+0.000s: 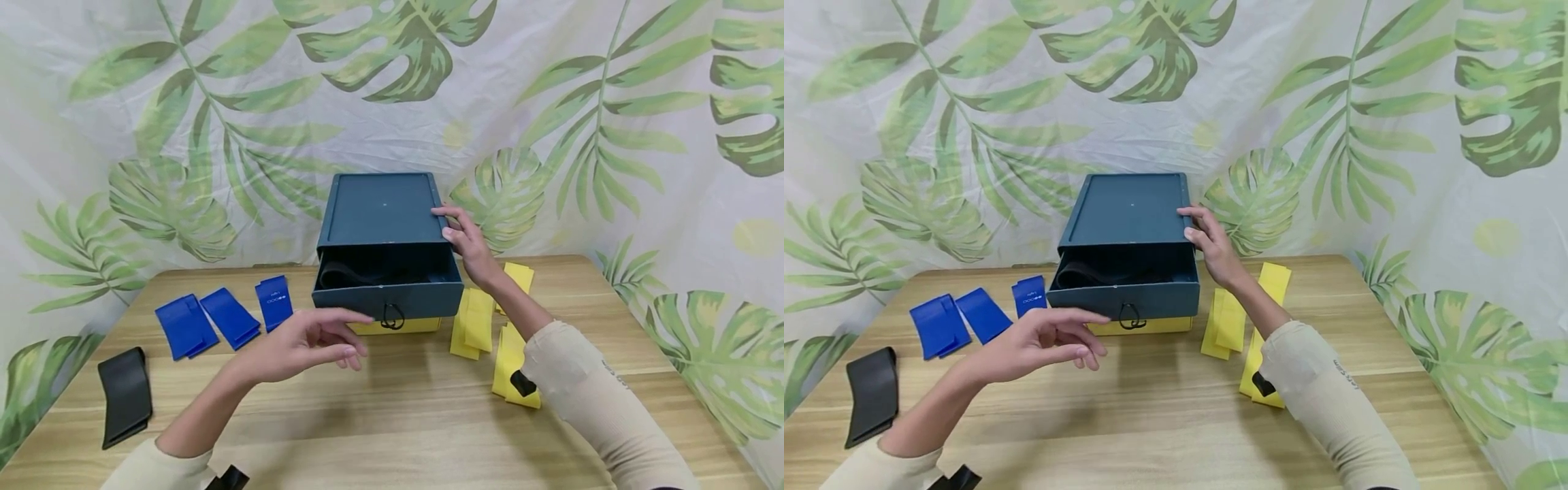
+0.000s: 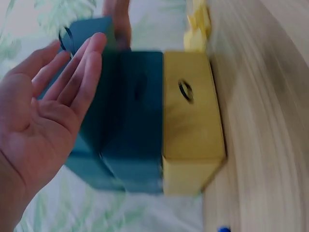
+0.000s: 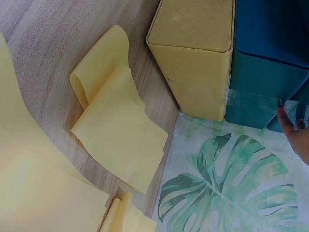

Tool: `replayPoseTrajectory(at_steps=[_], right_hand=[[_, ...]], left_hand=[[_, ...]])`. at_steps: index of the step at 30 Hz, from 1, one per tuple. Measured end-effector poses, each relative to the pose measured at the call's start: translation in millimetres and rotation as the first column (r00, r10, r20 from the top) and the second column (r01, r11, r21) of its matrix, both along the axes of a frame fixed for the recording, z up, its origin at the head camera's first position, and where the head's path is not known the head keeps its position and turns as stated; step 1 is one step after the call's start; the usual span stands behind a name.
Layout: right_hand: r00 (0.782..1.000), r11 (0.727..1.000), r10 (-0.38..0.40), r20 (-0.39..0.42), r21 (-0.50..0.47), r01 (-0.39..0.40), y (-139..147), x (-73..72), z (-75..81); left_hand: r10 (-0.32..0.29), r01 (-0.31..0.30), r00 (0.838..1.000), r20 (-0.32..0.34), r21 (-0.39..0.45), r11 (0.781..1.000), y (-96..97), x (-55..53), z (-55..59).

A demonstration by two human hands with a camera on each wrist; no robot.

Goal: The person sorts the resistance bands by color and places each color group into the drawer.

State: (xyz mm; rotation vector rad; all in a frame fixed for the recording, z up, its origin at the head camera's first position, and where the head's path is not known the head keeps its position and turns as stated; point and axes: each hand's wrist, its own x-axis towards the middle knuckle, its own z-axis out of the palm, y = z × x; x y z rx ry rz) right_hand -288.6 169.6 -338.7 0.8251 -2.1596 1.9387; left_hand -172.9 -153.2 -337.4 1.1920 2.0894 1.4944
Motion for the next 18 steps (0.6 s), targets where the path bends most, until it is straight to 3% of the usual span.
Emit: replayPoseTrajectory(at_steps=[3,5,8,14,18], right_hand=[[1.000,1.000,-0.002,0.001,0.000,0.002,-1.1,0.0,0.4],[1.000,1.000,-0.004,0.002,0.000,0.004,-1.3,0.2,0.5],[1.000,1.000,-0.003,0.000,0.004,0.003,-2.1,0.0,0.9],[1.000,1.000,-0.002,0.006,-0.001,0.002,-1.6,1.3,2.2],[0.999,1.000,0.001,0.041,0.002,-0.001,-0.9,2.0,3.2]], left_hand=[[0.064,-0.062,0.997,-0.040,0.050,0.997,18.6,5.1,6.0],[0.119,-0.113,0.988,-0.098,0.060,0.992,31.5,6.0,9.1],[0.179,-0.171,0.975,-0.133,0.071,0.983,44.2,2.9,13.8],[0.232,-0.225,0.969,-0.086,0.086,0.971,50.1,-20.0,17.8],[0.297,-0.290,0.953,-0.060,0.100,0.952,51.8,-37.2,15.2]])
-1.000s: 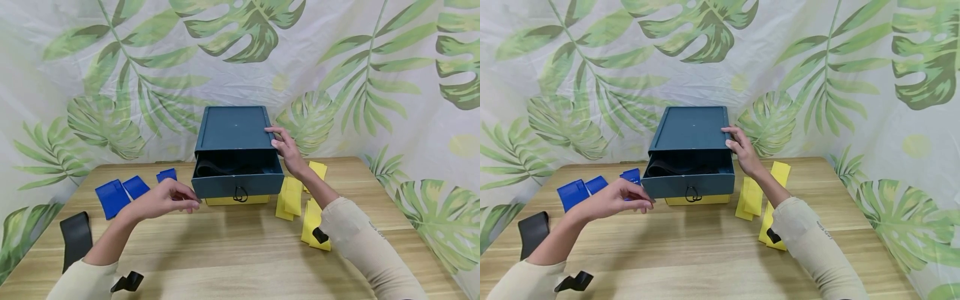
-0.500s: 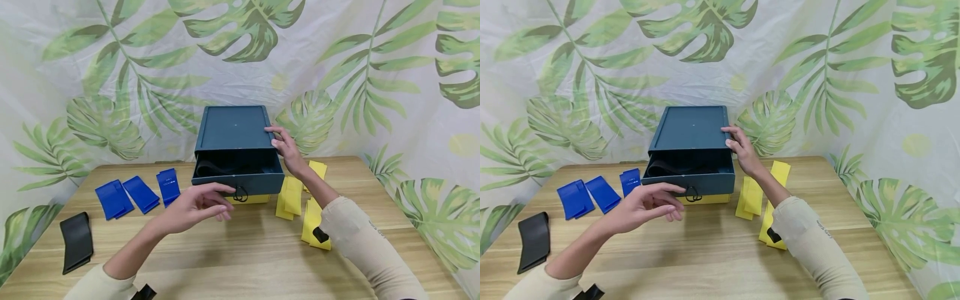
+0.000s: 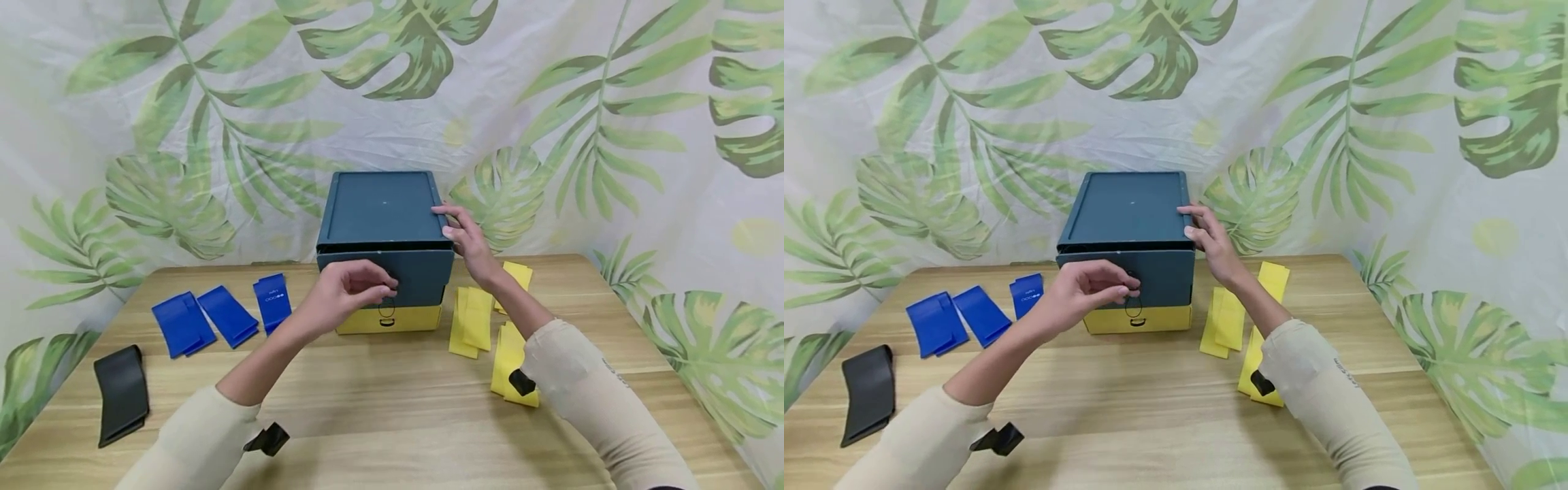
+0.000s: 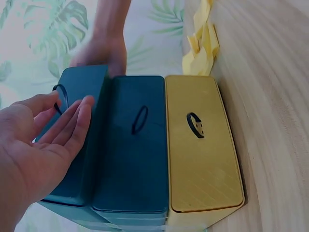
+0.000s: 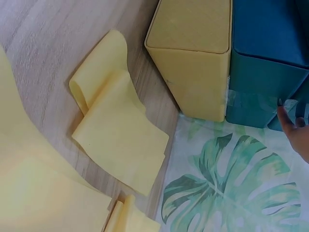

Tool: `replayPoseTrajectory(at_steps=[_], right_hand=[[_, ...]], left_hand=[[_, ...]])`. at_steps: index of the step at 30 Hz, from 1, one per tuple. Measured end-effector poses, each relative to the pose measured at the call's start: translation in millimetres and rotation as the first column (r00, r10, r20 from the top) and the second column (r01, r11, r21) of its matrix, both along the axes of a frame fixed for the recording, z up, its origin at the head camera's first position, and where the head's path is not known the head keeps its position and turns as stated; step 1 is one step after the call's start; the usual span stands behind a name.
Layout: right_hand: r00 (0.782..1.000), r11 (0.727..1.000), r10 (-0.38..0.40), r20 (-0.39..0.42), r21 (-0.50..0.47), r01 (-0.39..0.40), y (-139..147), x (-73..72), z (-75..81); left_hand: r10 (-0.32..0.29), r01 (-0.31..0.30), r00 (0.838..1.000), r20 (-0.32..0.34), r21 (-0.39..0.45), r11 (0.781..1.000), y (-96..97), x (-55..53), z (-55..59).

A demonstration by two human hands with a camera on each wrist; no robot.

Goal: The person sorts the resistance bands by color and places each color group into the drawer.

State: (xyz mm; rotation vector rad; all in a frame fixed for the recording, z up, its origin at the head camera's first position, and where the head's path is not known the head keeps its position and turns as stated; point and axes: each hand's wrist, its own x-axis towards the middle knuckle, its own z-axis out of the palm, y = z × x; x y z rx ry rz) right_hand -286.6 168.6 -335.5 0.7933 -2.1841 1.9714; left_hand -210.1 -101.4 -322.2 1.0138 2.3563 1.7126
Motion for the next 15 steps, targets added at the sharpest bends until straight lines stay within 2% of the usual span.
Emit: replayPoseTrajectory(at_steps=[5,10,15], right_hand=[[0.999,1.000,0.004,0.038,0.006,-0.004,1.5,-0.5,1.0],[0.999,1.000,-0.001,0.033,0.002,0.001,1.0,0.7,1.9],[1.000,1.000,0.002,0.020,0.004,-0.002,1.2,0.1,1.8]], left_hand=[[0.069,-0.070,0.997,0.019,0.007,0.998,1.9,-12.3,-2.7],[0.056,-0.056,0.998,0.012,-0.002,0.998,-3.0,-8.6,-1.5],[0.087,-0.087,0.996,0.001,0.041,0.995,-24.5,-4.9,-3.2]])
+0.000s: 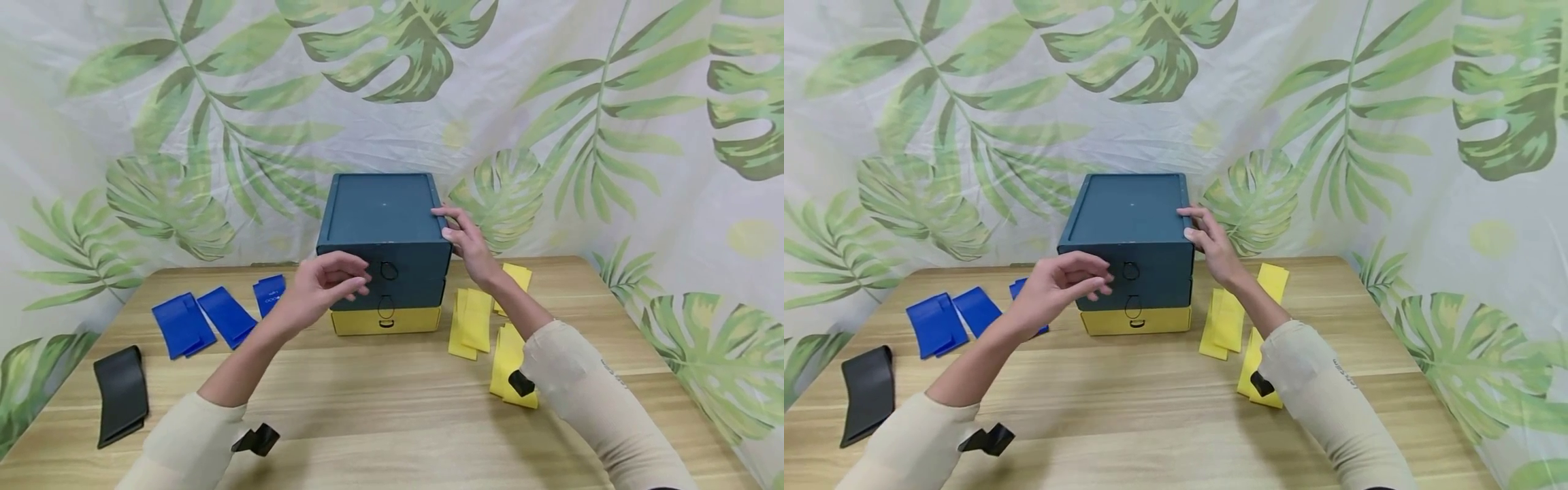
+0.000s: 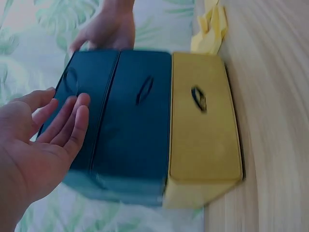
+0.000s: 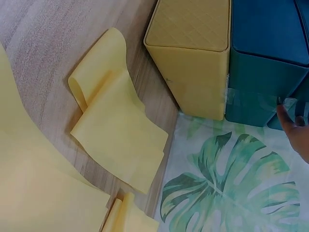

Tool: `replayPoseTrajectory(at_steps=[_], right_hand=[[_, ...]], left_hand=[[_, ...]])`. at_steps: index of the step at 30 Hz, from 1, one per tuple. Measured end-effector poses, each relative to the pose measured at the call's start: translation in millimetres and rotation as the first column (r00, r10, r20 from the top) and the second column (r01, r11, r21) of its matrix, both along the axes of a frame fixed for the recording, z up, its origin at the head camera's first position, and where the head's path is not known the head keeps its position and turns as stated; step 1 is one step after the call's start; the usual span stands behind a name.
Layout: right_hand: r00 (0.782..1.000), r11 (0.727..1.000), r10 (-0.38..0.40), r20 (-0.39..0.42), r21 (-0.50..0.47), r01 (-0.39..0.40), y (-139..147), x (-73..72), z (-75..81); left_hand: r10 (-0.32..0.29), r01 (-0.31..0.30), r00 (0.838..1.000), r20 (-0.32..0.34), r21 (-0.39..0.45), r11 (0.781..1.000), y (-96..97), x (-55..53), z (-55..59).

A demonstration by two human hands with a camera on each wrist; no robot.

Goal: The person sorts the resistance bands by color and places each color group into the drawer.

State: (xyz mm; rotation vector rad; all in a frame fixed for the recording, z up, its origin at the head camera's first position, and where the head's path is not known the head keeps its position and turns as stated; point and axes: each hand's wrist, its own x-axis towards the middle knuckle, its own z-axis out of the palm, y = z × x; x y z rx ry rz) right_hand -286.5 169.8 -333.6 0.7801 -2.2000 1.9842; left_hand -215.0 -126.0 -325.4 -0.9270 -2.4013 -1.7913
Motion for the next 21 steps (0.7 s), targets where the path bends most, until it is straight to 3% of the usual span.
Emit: replayPoseTrajectory(at_steps=[2,5,9,11,13,16,21], right_hand=[[1.000,1.000,0.000,-0.004,-0.002,0.000,-0.5,-0.2,-0.8],[1.000,1.000,-0.005,-0.014,-0.007,0.005,-1.2,-0.4,-1.5],[1.000,1.000,-0.007,-0.019,-0.012,0.007,-1.2,-1.2,-2.1],[1.000,1.000,-0.002,-0.015,-0.012,0.002,-1.5,-1.0,-2.2],[1.000,1.000,0.000,-0.015,-0.008,0.000,-1.3,-1.3,-2.6],[1.000,1.000,-0.003,-0.013,-0.003,0.003,-0.8,-1.0,-2.4],[1.000,1.000,-0.013,-0.019,0.008,0.013,-0.7,-0.1,-0.7]], left_hand=[[0.019,-0.019,1.000,-0.006,-0.040,0.999,-7.9,1.5,-3.9],[-0.004,0.001,1.000,-0.018,-0.163,0.987,-9.4,3.0,-14.7],[-0.096,0.072,0.994,-0.045,-0.375,0.924,4.2,1.3,-36.2],[-0.130,0.088,0.989,-0.067,-0.438,0.895,11.4,-0.3,-46.5],[-0.150,0.094,0.984,-0.093,-0.448,0.889,16.6,-0.2,-53.2],[-0.155,0.094,0.981,-0.118,-0.412,0.906,19.4,6.3,-53.2],[-0.226,0.171,0.969,-0.100,-0.389,0.905,16.6,29.1,-44.9]])
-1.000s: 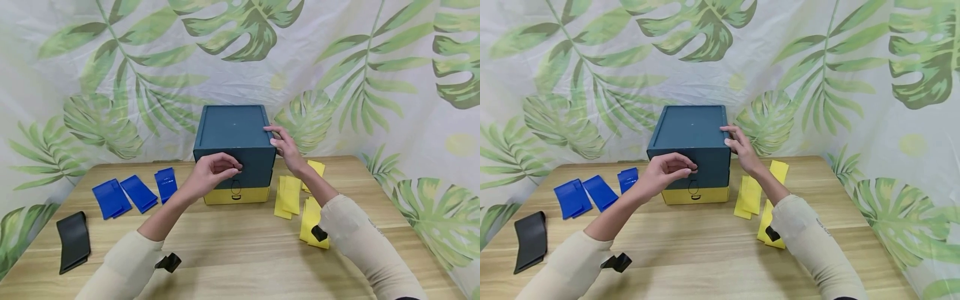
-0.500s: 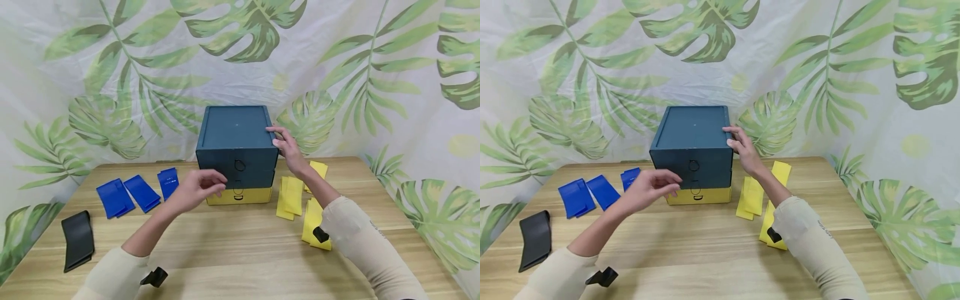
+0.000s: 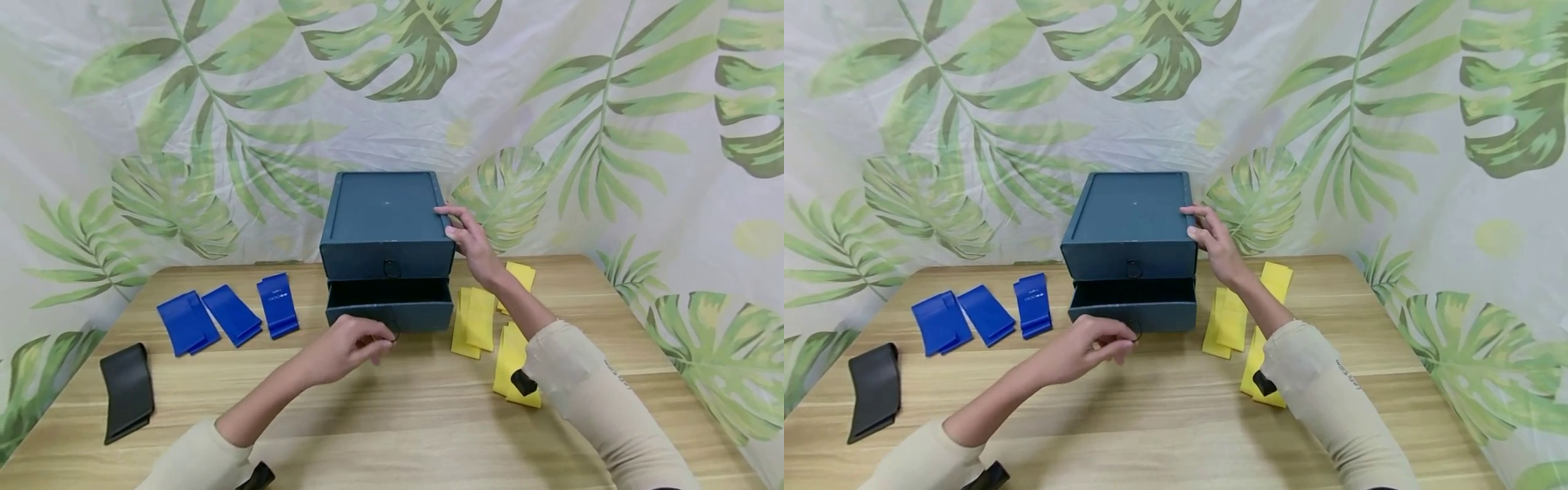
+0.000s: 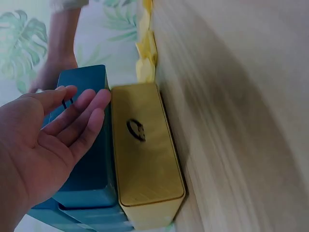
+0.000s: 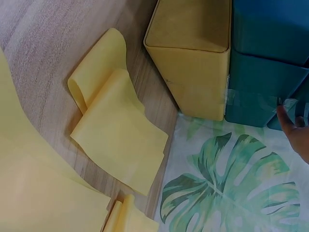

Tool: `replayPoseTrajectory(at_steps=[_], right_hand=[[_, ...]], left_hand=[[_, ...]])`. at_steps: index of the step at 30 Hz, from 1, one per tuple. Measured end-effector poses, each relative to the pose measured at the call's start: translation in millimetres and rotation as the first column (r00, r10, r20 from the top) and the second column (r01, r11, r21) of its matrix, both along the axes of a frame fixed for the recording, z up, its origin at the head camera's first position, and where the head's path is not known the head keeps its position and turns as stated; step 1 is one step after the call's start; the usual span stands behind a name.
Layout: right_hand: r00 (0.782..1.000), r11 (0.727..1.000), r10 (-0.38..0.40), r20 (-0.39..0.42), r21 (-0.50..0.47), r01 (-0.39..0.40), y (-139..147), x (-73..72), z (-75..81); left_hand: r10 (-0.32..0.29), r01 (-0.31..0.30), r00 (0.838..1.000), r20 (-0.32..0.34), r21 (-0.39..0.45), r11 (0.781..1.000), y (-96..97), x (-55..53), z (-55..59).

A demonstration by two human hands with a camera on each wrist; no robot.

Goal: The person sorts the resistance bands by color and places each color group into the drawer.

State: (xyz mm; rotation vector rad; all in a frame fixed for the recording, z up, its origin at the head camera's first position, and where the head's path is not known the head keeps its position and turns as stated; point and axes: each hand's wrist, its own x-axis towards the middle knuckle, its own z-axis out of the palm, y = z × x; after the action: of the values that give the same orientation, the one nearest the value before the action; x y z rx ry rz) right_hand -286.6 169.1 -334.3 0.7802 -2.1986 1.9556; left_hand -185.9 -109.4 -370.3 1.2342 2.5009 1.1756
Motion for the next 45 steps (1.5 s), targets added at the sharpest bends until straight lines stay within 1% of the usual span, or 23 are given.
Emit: replayPoseTrajectory(at_steps=[2,4,8,12,16,18,20,23,25,28,30,31,33,35,38,40,42,45], right_hand=[[1.000,1.000,-0.004,-0.005,0.005,0.004,0.0,0.4,0.2],[1.000,1.000,-0.006,-0.007,0.006,0.006,-0.1,0.6,0.3],[1.000,1.000,-0.009,-0.010,0.005,0.009,0.8,0.6,-0.9],[1.000,1.000,-0.006,-0.015,0.006,0.006,0.8,0.3,-1.4],[1.000,1.000,-0.004,-0.019,0.009,0.004,0.3,0.1,-1.0],[1.000,1.000,-0.003,-0.018,0.010,0.004,0.5,-0.3,-0.9],[1.000,1.000,-0.005,-0.019,0.011,0.005,0.5,-0.1,-0.6],[1.000,1.000,-0.007,-0.020,0.010,0.008,0.4,-0.2,-0.6],[1.000,1.000,-0.006,-0.021,0.008,0.007,0.2,0.3,-0.5],[1.000,1.000,-0.004,-0.019,0.009,0.004,0.1,0.3,-0.5],[1.000,1.000,-0.002,-0.022,0.009,0.002,0.2,0.8,0.0],[1.000,1.000,-0.001,-0.024,0.010,0.001,0.0,0.7,0.0],[1.000,1.000,0.000,-0.026,0.008,0.000,-0.2,0.5,0.1],[1.000,1.000,0.000,-0.029,0.006,0.000,0.1,0.1,0.0],[1.000,1.000,-0.004,-0.031,0.005,0.005,0.4,-0.2,-0.4],[0.999,1.000,-0.008,-0.031,0.008,0.008,0.3,0.0,-0.5],[1.000,1.000,-0.008,-0.030,0.006,0.009,-0.1,0.6,-0.5],[1.000,1.000,-0.008,-0.025,0.004,0.008,-0.4,1.3,-1.0]], left_hand=[[-0.017,0.017,1.000,0.018,0.003,1.000,-1.1,9.5,2.2],[-0.015,0.015,0.999,0.033,0.010,1.000,-1.8,17.5,4.0],[-0.006,0.004,0.997,0.071,0.036,0.999,-2.5,27.2,5.2],[0.000,-0.017,0.989,0.151,0.110,0.994,-3.6,31.2,4.3],[0.011,-0.058,0.968,0.252,0.181,0.982,-3.7,32.7,2.9],[0.011,-0.074,0.957,0.290,0.205,0.976,-2.9,33.2,2.1],[0.010,-0.083,0.949,0.316,0.220,0.972,-2.2,33.5,2.1],[0.004,-0.084,0.943,0.332,0.227,0.970,-4.4,32.6,4.3],[0.012,-0.086,0.947,0.322,0.216,0.973,-8.4,31.5,8.9],[0.036,-0.101,0.958,0.283,0.221,0.970,-17.1,30.3,19.0],[0.063,-0.116,0.973,0.223,0.232,0.966,-23.8,30.0,26.4],[0.082,-0.129,0.977,0.197,0.239,0.962,-27.9,29.8,30.2],[0.118,-0.155,0.981,0.154,0.257,0.954,-37.2,28.7,37.7],[0.158,-0.184,0.981,0.117,0.275,0.944,-47.9,26.3,44.4],[0.226,-0.242,0.970,0.089,0.302,0.922,-65.7,19.5,51.1],[0.276,-0.288,0.957,0.084,0.315,0.904,-77.4,13.0,51.7],[0.328,-0.340,0.940,0.092,0.317,0.885,-88.2,5.1,49.4],[0.396,-0.414,0.910,0.121,0.293,0.862,-102.3,-7.8,41.9]])
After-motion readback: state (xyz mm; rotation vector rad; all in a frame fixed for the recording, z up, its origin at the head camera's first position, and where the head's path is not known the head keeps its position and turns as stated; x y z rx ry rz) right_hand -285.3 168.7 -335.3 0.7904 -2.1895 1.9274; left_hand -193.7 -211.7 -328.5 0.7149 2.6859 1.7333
